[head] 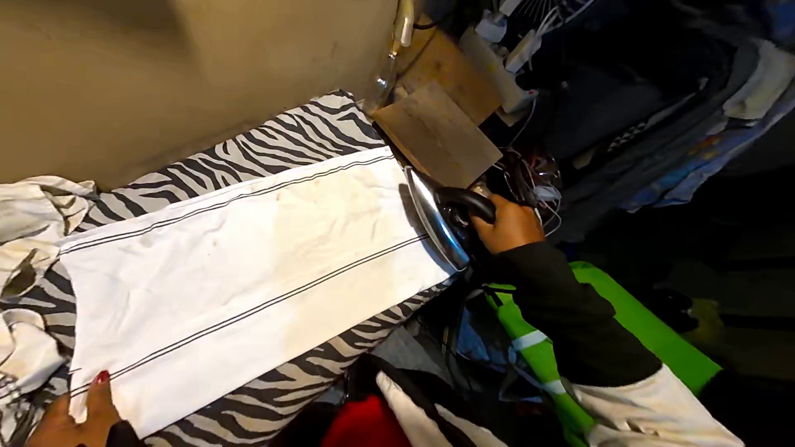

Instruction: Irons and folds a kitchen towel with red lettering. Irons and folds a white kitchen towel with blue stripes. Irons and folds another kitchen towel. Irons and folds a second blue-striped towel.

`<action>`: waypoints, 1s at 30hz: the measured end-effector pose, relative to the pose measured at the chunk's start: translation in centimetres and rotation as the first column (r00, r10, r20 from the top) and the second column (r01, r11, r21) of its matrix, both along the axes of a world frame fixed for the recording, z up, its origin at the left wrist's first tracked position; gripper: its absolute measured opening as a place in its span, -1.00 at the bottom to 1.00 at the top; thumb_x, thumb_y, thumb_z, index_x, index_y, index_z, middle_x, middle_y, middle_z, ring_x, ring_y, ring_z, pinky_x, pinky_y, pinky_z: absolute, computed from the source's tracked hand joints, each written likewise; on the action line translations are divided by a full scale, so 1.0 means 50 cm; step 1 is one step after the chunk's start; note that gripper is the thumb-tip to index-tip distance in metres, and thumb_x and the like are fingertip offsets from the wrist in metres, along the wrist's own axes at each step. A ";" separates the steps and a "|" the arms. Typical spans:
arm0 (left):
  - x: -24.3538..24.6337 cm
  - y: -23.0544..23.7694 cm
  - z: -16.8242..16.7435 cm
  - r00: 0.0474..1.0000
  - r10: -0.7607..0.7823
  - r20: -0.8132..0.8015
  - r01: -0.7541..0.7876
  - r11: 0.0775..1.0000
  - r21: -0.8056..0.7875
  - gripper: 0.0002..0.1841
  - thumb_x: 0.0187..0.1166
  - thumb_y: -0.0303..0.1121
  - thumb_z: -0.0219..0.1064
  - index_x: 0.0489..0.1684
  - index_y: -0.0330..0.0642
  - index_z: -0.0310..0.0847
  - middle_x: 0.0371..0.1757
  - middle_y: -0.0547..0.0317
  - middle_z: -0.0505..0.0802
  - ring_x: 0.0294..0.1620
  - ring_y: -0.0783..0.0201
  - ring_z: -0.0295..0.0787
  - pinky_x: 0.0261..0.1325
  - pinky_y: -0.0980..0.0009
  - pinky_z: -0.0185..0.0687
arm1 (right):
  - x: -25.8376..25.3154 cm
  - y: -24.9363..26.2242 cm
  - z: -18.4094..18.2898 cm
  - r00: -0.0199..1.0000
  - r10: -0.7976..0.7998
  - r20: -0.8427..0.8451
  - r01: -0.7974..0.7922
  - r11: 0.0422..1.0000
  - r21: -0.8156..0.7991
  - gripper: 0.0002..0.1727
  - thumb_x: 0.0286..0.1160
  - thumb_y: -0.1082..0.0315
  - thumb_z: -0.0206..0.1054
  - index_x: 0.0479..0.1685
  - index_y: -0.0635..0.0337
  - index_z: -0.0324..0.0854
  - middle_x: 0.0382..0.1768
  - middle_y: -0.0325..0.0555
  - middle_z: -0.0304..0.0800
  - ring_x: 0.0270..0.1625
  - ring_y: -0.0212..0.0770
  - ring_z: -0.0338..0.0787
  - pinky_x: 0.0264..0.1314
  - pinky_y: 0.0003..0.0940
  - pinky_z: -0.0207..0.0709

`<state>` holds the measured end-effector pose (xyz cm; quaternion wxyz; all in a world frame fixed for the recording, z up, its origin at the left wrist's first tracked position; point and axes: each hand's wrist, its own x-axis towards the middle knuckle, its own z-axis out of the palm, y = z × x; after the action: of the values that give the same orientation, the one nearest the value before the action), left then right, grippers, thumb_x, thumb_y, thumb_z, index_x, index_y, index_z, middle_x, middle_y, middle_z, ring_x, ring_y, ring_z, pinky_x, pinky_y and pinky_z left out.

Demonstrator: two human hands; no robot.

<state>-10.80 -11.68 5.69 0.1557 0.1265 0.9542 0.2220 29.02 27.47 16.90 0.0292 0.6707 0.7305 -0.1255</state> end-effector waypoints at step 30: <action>-0.237 0.212 -0.092 0.810 -0.457 -0.368 0.414 0.890 -0.193 -0.21 0.74 0.24 -0.14 0.89 -0.03 0.09 0.92 -0.07 0.08 0.93 -0.21 -0.19 0.73 -0.52 -0.44 | -0.364 0.157 -0.072 0.688 0.719 0.099 -0.709 0.695 -0.116 -0.61 0.58 0.22 0.41 0.31 0.18 0.70 -0.02 0.45 0.84 0.12 0.54 0.80 0.10 0.52 0.55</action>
<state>-22.63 -1.10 1.11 0.0087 0.3765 0.9210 0.0998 10.82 35.31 13.31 0.1487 0.3395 0.9251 -0.0828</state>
